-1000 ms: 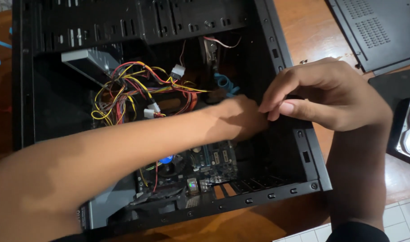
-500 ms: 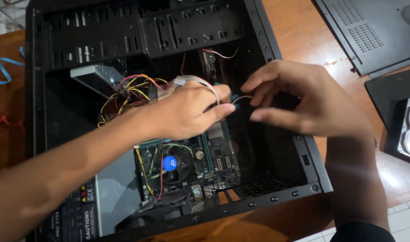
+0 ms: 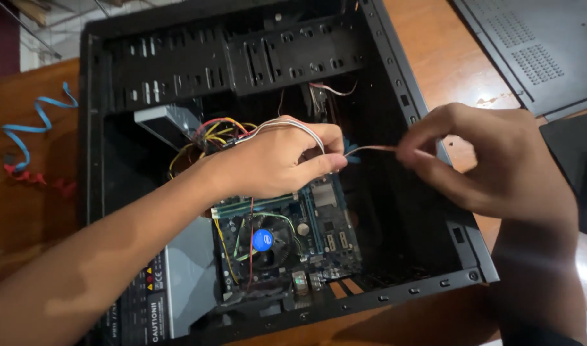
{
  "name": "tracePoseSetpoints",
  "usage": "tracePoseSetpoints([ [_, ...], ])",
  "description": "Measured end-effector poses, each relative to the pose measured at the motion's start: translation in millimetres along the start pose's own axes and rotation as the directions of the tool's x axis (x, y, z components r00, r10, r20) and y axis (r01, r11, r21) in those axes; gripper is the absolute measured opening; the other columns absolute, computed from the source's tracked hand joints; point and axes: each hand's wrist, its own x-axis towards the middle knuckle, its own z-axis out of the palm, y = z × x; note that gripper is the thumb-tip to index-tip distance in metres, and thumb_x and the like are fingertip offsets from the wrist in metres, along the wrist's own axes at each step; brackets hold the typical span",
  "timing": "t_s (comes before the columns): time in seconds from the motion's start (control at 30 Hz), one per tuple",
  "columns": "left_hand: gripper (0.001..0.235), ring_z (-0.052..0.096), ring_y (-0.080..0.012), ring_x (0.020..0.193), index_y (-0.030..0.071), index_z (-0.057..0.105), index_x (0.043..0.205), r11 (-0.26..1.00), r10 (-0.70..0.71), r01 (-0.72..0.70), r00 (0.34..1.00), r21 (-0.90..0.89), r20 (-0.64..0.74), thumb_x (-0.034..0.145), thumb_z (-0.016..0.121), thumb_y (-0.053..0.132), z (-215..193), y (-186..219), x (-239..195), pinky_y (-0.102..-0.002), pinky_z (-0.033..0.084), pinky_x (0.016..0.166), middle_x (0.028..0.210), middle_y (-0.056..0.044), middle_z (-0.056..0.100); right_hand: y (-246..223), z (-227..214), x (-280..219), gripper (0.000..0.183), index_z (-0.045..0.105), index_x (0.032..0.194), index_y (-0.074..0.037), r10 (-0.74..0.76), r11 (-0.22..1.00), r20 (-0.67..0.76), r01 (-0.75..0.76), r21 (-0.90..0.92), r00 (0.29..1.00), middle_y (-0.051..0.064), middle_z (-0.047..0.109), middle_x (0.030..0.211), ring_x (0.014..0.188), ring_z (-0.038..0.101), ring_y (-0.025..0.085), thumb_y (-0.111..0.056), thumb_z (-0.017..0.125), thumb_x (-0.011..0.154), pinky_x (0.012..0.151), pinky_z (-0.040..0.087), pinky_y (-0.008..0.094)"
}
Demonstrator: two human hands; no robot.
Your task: The person connects various internal cables inside a desktop computer case. They attach power and data connectors to the motherboard and drive bays, then route and secure the wires.
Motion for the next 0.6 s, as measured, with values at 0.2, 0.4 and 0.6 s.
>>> tracePoseSetpoints([
  [0.2, 0.018, 0.063, -0.0117, 0.070, 0.019, 0.066, 0.090, 0.996, -0.084, 0.084, 0.996, 0.020, 0.018, 0.100, 0.060, 0.033, -9, -3, 4, -0.031, 0.048, 0.071, 0.075, 0.007, 0.071, 14, -7, 10, 0.010, 0.075, 0.097, -0.009, -0.150, 0.900, 0.195, 0.053, 0.433, 0.969, 0.003, 0.081, 0.089, 0.083, 0.082, 0.012, -0.010, 0.066, 0.091, 0.073, 0.068, 0.021],
  [0.4, 0.031, 0.070, -0.0128, 0.101, 0.015, 0.077, 0.108, 0.991, 0.022, -0.035, 0.995, -0.133, -0.099, 0.101, 0.053, 0.033, -23, -10, 1, -0.030, 0.053, 0.091, 0.109, 0.001, 0.076, 28, 0, -1, 0.017, 0.073, 0.107, -0.002, -0.026, 0.695, 0.076, -0.036, 0.718, 0.997, 0.014, 0.079, 0.096, 0.088, 0.080, 0.020, -0.002, 0.058, 0.099, 0.079, 0.071, 0.025],
  [0.6, 0.021, 0.070, -0.0125, 0.081, 0.005, 0.075, 0.098, 0.967, 0.119, -0.154, 0.977, -0.203, -0.176, 0.103, 0.059, 0.016, -58, -19, -19, -0.024, 0.056, 0.071, 0.089, -0.006, 0.076, 58, 6, -5, 0.022, 0.069, 0.114, 0.001, -0.056, 0.651, -0.054, 0.077, 0.755, 0.997, 0.018, 0.076, 0.101, 0.093, 0.082, 0.024, 0.005, 0.068, 0.092, 0.075, 0.073, 0.023],
])
